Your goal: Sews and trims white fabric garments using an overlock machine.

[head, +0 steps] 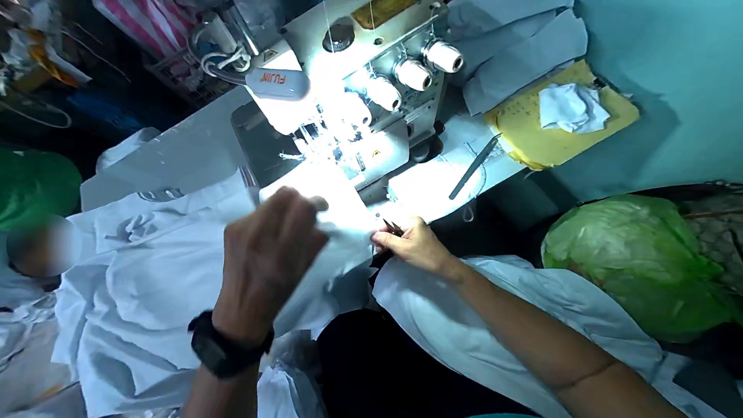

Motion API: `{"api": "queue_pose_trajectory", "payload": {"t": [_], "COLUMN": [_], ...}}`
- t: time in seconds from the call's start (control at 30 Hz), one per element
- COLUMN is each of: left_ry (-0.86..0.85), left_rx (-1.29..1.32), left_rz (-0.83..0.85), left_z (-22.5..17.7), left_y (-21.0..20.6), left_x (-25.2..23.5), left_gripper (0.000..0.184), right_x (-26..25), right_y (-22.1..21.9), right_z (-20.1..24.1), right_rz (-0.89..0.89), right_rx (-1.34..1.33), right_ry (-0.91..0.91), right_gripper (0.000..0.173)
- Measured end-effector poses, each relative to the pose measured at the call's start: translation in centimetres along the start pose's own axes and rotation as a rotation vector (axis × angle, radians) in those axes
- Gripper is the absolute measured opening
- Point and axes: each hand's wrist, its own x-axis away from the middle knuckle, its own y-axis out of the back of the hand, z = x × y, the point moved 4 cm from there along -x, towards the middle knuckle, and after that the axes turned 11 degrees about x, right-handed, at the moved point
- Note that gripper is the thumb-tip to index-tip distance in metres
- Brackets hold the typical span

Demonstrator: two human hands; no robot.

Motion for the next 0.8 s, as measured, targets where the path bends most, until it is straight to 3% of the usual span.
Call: {"api": "queue_pose_trajectory", "payload": {"t": [0.07, 0.13, 0.27, 0.4, 0.63, 0.8], "left_ry": [-0.127, -0.094, 0.086, 0.187, 0.325, 0.378], "left_rx": [-0.044, -0.013, 0.196, 0.332, 0.575, 0.58], "left_rz": [-0.003, -0.031, -0.052, -0.079, -0.165, -0.099], "left_z": [-1.5, -0.3, 3.8, 6.2, 8.3, 8.9], "left_y": [0.5, 0.6, -0.9, -2.5, -4.4, -4.5], "left_x": [-0.4, -0.8, -0.6, 0.2, -0.2, -0.4], "left_gripper": [0.013, 0.018, 0.022, 0.021, 0.006, 0.006], "right_x": [-0.6, -1.4, -1.3, -0.4, -0.5, -0.5], "right_y": [1.0, 1.3, 0.8, 0.5, -0.1, -0.5], "right_z": [0.0, -0.1, -1.0, -1.9, -2.0, -1.7], "right_rz": [-0.105, -0.115, -0.047, -0.136, -0.203, -0.167], "right_rx": [0.089, 0.085, 0.029, -0.104, -0.136, -0.293], "right_ry": [0.118, 0.161, 0.026, -0.063, -0.098, -0.215], "right_gripper": [0.012, 0.014, 0.016, 0.019, 0.02, 0.023]}}
